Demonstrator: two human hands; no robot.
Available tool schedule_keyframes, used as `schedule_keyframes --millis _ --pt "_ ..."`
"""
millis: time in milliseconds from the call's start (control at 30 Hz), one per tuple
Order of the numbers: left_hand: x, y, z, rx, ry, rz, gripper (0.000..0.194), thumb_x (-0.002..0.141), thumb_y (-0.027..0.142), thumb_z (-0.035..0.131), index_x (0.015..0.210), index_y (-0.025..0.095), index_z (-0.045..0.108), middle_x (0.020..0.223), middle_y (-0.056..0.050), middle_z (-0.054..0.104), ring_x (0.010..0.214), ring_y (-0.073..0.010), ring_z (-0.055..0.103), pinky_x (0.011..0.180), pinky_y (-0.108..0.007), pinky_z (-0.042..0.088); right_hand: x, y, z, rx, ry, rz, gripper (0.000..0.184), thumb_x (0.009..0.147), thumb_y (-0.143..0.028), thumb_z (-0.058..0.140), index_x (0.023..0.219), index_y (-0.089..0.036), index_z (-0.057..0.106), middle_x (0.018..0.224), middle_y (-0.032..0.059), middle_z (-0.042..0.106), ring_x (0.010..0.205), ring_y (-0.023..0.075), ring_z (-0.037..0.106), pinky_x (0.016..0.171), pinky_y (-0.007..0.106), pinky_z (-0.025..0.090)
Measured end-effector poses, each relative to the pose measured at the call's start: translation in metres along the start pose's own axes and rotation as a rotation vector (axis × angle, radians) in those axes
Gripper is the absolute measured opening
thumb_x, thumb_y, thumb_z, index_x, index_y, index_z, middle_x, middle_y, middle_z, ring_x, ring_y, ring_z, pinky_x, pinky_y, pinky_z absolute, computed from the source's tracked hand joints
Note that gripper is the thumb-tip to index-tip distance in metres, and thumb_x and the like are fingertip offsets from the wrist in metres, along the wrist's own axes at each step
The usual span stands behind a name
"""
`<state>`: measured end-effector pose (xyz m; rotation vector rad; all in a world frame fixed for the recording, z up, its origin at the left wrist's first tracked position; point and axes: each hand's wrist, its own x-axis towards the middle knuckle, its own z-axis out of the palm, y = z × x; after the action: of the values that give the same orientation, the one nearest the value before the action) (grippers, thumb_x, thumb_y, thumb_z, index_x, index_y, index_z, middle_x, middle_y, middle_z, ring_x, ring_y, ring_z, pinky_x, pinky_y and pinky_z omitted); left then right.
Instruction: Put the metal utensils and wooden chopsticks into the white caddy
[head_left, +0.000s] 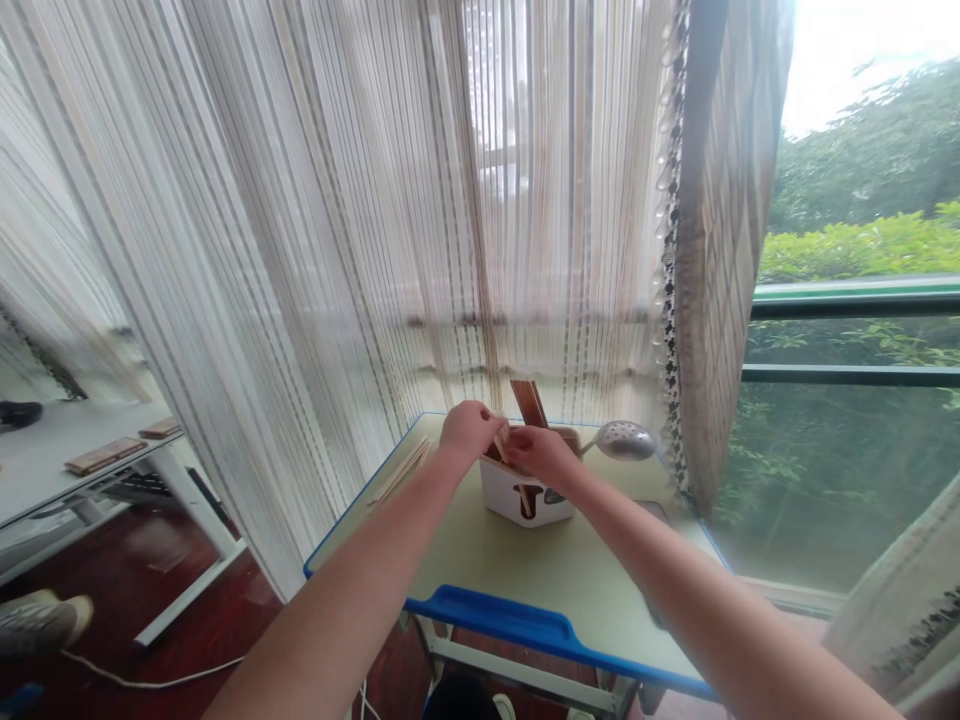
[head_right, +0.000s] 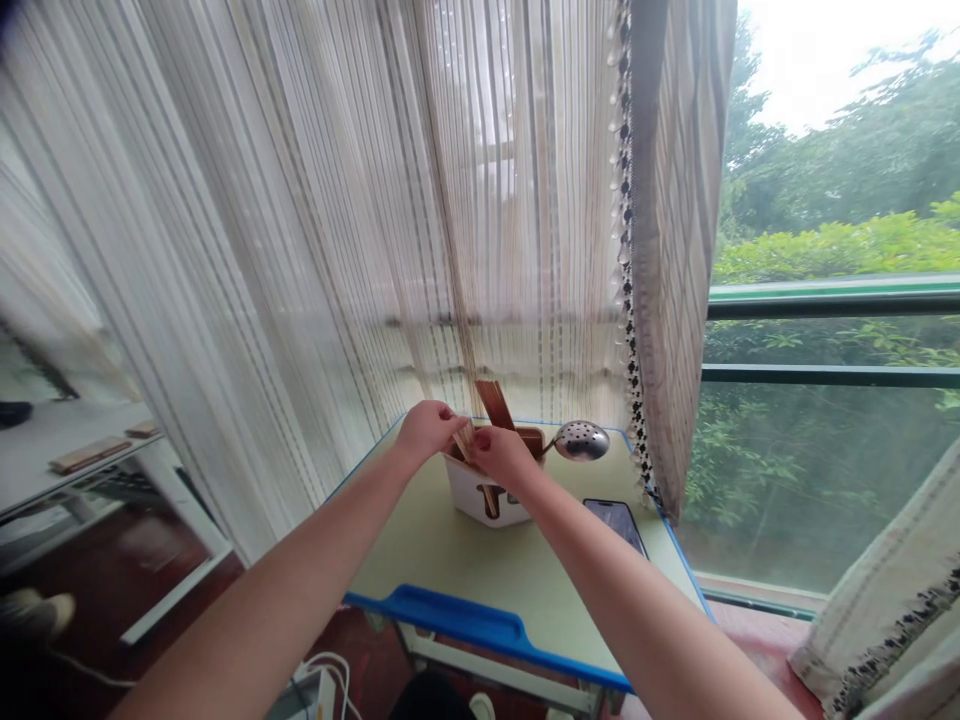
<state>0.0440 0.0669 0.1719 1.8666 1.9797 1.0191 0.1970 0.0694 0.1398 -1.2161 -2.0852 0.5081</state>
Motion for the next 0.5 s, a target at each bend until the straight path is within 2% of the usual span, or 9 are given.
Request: schedule_keyframes --millis 100,233,300,400,500 --pt "-0.002 0.002 0.000 0.006 0.026 0.015 0.031 0.071 0.045 0.060 0.069 0.014 0.061 0.056 -0.003 0.060 0.051 -0.0130 0.059 0.054 -0.024 0.046 0.003 0.000 0.007 -0.001 0.009 -0.017 0.011 0.073 -0.023 0.056 0.075 -0.020 0.066 0.072 0.0021 0.066 0.066 0.0144 0.057 0.058 0.024 0.038" --pt "-0.009 -0.001 0.004 -0.297 -0.129 -0.030 0.026 0.071 0.038 0.064 0.074 0.013 0.061 0.067 -0.004 0.062 0.055 -0.0116 0.060 0.051 -0.022 0.049 0.008 0.005 0.009 -0.009 0.039 -0.022 0.015 0.076 -0.023 0.052 0.077 -0.020 0.067 0.073 0.0027 0.066 0.067 0.0149 0.057 0.058 0.025 0.037" --pt "-0.012 -0.002 0.008 -0.421 -0.151 -0.032 0.021 0.072 0.031 0.065 0.079 0.012 0.062 0.073 -0.005 0.064 0.058 -0.0109 0.060 0.053 -0.022 0.050 0.009 0.009 0.007 -0.017 0.059 -0.011 0.015 0.076 -0.023 0.053 0.079 -0.019 0.068 0.074 0.0033 0.067 0.068 0.0151 0.057 0.059 0.024 0.037" --pt "-0.012 -0.004 0.012 -0.479 -0.111 -0.025 0.018 0.074 0.026 0.062 0.085 0.012 0.063 0.079 -0.006 0.065 0.059 -0.0095 0.059 0.053 -0.021 0.051 0.011 0.012 0.004 0.004 0.053 0.046 0.015 0.075 -0.025 0.056 0.081 -0.018 0.067 0.072 0.0026 0.066 0.065 0.0142 0.057 0.057 0.024 0.037" --pt "-0.009 -0.005 0.012 -0.418 -0.051 0.007 0.018 0.076 0.027 0.060 0.085 0.013 0.064 0.081 -0.006 0.065 0.059 -0.0093 0.058 0.052 -0.021 0.051 0.011 0.012 0.000 0.011 0.063 0.084 0.017 0.074 -0.029 0.057 0.082 -0.018 0.067 0.071 0.0011 0.065 0.064 0.0130 0.056 0.056 0.023 0.036"
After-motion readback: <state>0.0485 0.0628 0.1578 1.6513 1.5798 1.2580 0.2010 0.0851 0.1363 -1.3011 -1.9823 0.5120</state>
